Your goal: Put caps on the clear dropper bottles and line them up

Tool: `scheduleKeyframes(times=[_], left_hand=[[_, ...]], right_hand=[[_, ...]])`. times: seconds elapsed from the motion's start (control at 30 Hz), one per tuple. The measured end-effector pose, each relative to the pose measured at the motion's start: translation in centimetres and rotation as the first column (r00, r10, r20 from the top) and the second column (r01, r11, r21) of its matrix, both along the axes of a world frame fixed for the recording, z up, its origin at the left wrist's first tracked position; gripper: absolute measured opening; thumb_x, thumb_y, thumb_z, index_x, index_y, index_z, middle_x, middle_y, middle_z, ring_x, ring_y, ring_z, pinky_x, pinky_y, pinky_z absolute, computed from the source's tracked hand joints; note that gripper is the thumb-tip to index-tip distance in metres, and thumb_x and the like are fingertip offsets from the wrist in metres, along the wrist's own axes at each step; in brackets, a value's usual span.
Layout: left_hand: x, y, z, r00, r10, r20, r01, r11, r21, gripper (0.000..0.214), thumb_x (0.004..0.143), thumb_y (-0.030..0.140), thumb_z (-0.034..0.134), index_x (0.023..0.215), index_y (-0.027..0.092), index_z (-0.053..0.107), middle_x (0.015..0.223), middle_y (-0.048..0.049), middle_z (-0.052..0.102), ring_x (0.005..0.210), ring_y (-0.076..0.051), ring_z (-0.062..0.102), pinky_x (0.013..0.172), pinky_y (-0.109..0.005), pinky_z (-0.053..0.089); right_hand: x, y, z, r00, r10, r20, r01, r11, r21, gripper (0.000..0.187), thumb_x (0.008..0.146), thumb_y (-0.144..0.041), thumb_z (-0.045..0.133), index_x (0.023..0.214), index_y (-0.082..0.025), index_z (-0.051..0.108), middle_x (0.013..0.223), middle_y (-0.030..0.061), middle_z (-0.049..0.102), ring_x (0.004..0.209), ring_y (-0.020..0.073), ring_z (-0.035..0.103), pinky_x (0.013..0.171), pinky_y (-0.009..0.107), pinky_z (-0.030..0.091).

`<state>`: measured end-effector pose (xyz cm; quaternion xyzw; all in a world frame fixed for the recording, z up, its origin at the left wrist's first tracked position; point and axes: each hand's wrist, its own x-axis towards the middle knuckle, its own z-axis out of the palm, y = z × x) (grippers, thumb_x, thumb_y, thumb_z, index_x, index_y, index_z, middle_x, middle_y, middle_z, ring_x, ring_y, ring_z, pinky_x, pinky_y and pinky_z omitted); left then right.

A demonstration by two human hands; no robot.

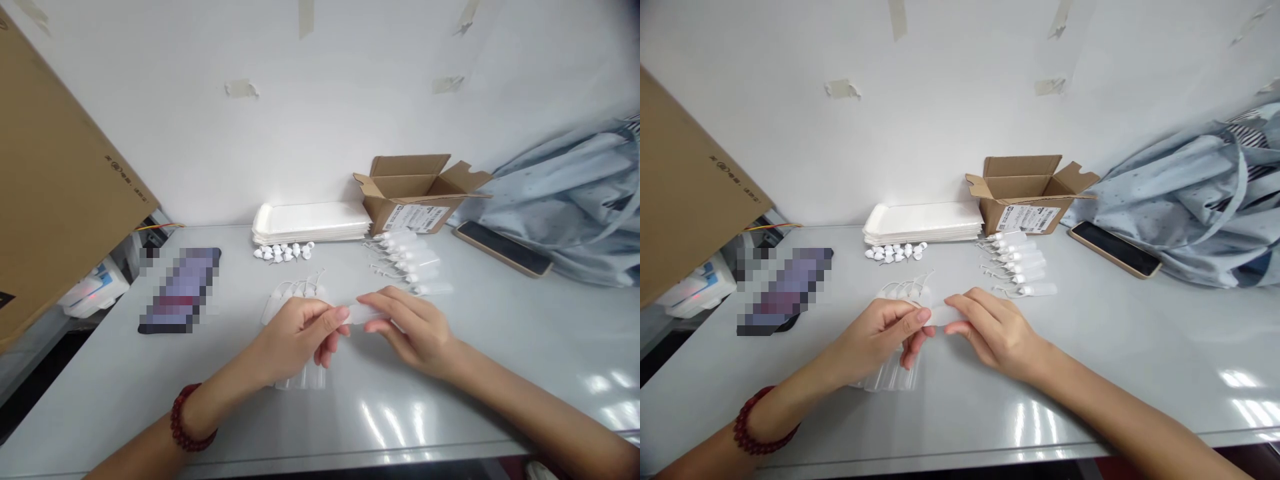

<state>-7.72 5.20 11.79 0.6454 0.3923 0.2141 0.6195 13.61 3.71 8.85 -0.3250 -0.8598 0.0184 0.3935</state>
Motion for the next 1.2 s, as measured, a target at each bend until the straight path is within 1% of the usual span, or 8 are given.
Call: scheduleKeyframes(times=[0.17,0.27,0.47,0.63,0.73,0.93,1.03,1.2], left_hand=[[0.2,-0.8,0.3,0.999,0.046,-0.024,-0.04,0.978,0.204,0.041,0.094,0.039,0.046,0.059,0.017,0.052,0.051,0.0033,0.052,0.05,-0.009,0.052,0.052,-0.022,0.042],[0.2,-0.9,-0.2,0.991,0.06,-0.116,0.006,0.869,0.495,0.039,0.095,0.03,0.043,0.059,0.017,0.05,0.053,0.0021,0.054,0.053,-0.01,0.052,0.055,-0.022,0.041],[-0.4,-0.8,-2.5,0.954,0.145,-0.263,0.207,0.318,0.925,0.021,0.096,0.02,0.041,0.088,0.014,0.058,0.073,-0.0054,0.061,0.063,-0.015,0.054,0.056,-0.027,0.041],[-0.4,-0.6,-2.8,0.953,0.104,-0.283,0.238,0.318,0.918,0.02,0.096,0.017,0.038,0.089,0.014,0.057,0.075,-0.0054,0.061,0.065,-0.015,0.054,0.058,-0.027,0.042],[-0.1,-0.3,-2.2,0.966,0.104,-0.235,0.163,0.46,0.873,0.019,0.096,0.022,0.043,0.087,0.014,0.058,0.07,-0.0026,0.058,0.06,-0.013,0.051,0.057,-0.026,0.041],[-0.5,1.0,-0.5,0.957,0.243,-0.157,-0.105,0.798,0.594,0.027,0.095,0.032,0.044,0.082,0.018,0.064,0.07,0.0,0.064,0.065,-0.012,0.059,0.056,-0.02,0.043],[-1.6,2.6,-1.0,0.907,0.39,-0.158,-0.222,0.762,0.609,0.024,0.093,0.031,0.046,0.085,0.017,0.064,0.074,-0.0013,0.067,0.074,-0.014,0.064,0.066,-0.022,0.049],[-4.3,6.3,-3.1,0.767,0.596,-0.239,-0.127,0.506,0.853,0.02,0.086,0.017,0.048,0.091,0.014,0.067,0.097,-0.0089,0.07,0.084,-0.021,0.064,0.076,-0.033,0.051]], right_hand=[[-0.1,-0.5,0.8,0.999,-0.022,-0.037,0.018,0.994,-0.107,0.022,0.096,-0.028,0.046,0.105,-0.015,0.062,0.064,0.0037,0.055,0.051,0.0144,0.047,0.048,0.027,0.039],[-0.3,-0.7,1.2,0.991,-0.033,-0.127,-0.01,0.945,-0.327,0.025,0.095,-0.031,0.046,0.097,-0.016,0.066,0.064,0.0028,0.056,0.054,0.0136,0.049,0.051,0.026,0.039],[-0.6,-0.4,1.7,0.928,-0.177,-0.328,-0.189,0.536,-0.823,0.04,0.09,-0.049,0.05,0.078,-0.015,0.067,0.049,-0.004,0.04,0.045,0.0087,0.035,0.043,0.023,0.027],[0.0,0.3,1.8,0.904,-0.201,-0.378,-0.308,0.307,-0.9,0.046,0.083,-0.056,0.056,0.063,-0.015,0.057,0.047,-0.007,0.031,0.04,0.0066,0.029,0.039,0.022,0.024],[0.1,0.4,2.0,0.933,-0.182,-0.309,-0.22,0.391,-0.894,0.041,0.087,-0.052,0.054,0.073,-0.014,0.065,0.049,-0.0051,0.038,0.044,0.0078,0.035,0.042,0.022,0.027],[1.1,0.8,3.3,0.982,-0.154,-0.113,0.038,0.739,-0.672,0.03,0.089,-0.042,0.055,0.096,-0.019,0.071,0.081,0.0053,0.068,0.068,0.0169,0.058,0.057,0.027,0.042],[2.6,1.4,3.7,0.973,-0.23,0.004,0.2,0.835,-0.512,0.032,0.091,-0.042,0.052,0.101,-0.018,0.07,0.08,0.0071,0.069,0.065,0.0185,0.06,0.057,0.029,0.045],[5.6,2.4,4.4,0.938,-0.268,0.218,0.328,0.892,-0.312,0.034,0.094,-0.04,0.043,0.103,-0.017,0.067,0.078,0.0068,0.067,0.059,0.0181,0.058,0.058,0.031,0.044]])
